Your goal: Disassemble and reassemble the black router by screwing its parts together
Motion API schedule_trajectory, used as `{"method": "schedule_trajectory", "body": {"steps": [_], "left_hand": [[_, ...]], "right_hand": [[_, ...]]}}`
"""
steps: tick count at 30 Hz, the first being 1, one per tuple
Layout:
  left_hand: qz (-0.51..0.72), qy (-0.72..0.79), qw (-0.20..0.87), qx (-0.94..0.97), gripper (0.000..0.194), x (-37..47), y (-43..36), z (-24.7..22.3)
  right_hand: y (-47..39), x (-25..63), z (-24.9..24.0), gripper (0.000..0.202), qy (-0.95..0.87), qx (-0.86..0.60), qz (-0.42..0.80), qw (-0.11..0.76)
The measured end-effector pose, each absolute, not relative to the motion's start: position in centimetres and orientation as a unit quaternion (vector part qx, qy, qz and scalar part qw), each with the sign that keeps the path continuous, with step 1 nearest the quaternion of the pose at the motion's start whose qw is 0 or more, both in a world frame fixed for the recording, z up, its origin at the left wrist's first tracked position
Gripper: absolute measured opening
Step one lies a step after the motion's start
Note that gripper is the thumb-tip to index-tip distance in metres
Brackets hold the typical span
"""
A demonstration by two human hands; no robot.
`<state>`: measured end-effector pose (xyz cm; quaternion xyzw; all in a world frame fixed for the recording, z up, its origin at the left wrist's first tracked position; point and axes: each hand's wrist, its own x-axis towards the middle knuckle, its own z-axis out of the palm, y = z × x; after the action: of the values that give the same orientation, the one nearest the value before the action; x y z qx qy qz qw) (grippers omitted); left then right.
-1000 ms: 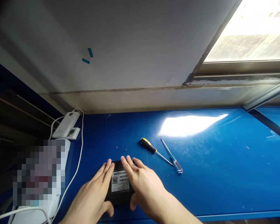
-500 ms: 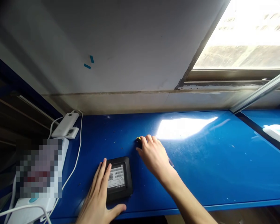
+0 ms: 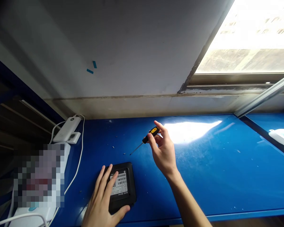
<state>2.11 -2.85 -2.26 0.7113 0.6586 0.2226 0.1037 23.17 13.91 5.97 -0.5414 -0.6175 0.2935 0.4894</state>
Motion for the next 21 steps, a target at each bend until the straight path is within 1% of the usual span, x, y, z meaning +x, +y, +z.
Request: {"method": "schedule_trajectory", "body": {"steps": [3,6,12,21], "left_hand": [[0.228,0.655,0.102,0.713,0.091,2.0,-2.8,-2.5],[0.23,0.653,0.1,0.715,0.09,2.0,-2.8,-2.7],[0.233,0.652,0.096,0.714,0.092,2.0,-2.8,-3.0],[0.236,0.648,0.098,0.717,0.092,1.8,-2.9,-2.9]], "right_hand": [[13.7,21.9,4.7,0.05,-0.573,-0.526,0.312,0.546],[13.7,20.7,3.5,0.049,-0.552,-0.513,0.325,0.571],[13.6,19.9,2.2,0.051,-0.559,-0.511,0.344,0.555],[13.6,20.1,1.3,0.055,-0.565,-0.533,0.33,0.537]]}}
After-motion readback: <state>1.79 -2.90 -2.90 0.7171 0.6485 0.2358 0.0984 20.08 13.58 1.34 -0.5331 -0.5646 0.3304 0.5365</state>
